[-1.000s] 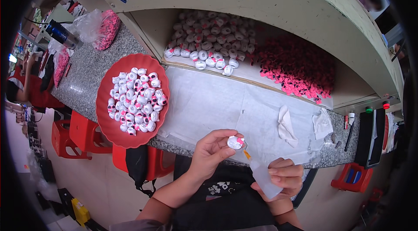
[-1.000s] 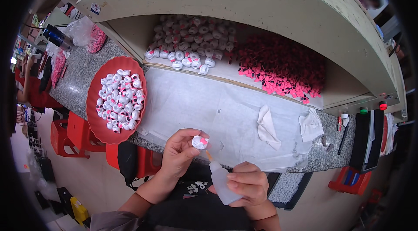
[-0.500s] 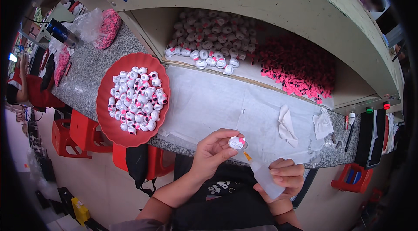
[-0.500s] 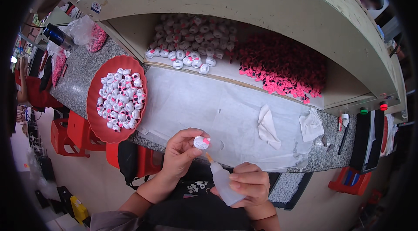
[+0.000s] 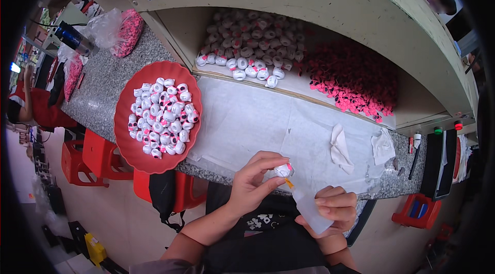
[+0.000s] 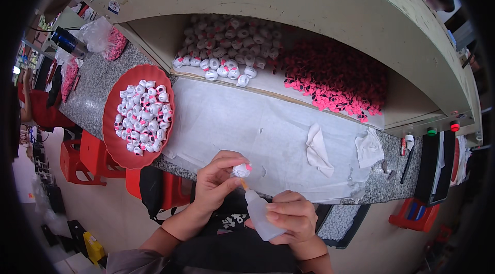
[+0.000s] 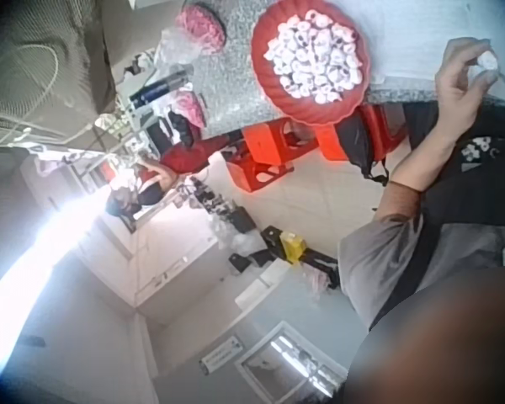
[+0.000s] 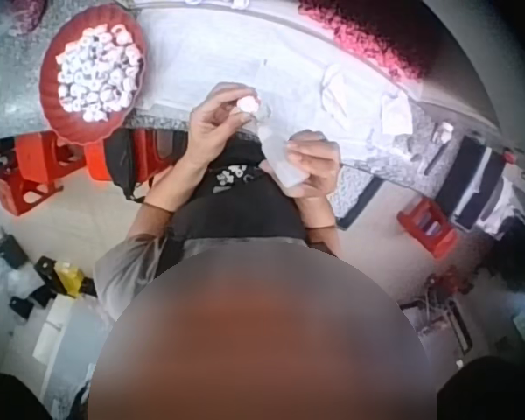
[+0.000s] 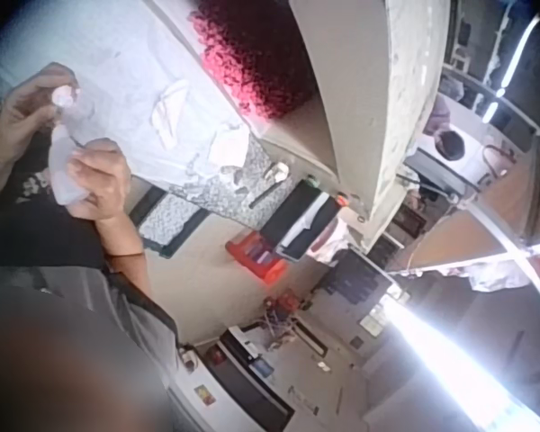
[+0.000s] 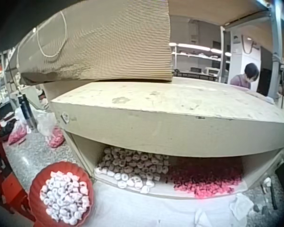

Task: The recorder applies adhesive to small white ceramic pieces and attaches decorative pink elements to them.

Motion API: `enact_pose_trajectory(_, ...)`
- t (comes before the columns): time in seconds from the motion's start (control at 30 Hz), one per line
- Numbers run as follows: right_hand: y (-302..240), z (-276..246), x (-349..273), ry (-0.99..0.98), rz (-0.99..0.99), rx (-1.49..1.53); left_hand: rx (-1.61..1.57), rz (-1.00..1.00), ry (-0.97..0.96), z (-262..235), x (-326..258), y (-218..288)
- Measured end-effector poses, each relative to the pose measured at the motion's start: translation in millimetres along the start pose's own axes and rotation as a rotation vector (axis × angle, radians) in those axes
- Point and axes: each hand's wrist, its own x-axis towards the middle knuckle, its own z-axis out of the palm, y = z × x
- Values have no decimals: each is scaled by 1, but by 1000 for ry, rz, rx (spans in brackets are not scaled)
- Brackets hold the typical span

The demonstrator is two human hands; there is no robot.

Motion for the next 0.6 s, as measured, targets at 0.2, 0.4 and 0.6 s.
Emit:
enact_pose_trajectory(0.2,-1,-1,2,31,48,-24,44,-12,20,-1,1,0)
enact_pose_trajectory(0.4,3,1,9,192,103,62,35,24,41,-5,4,1)
enact_pose_trajectory(0.6,57,-30,53,-50,481,10,-5,48,228,-24,6,7)
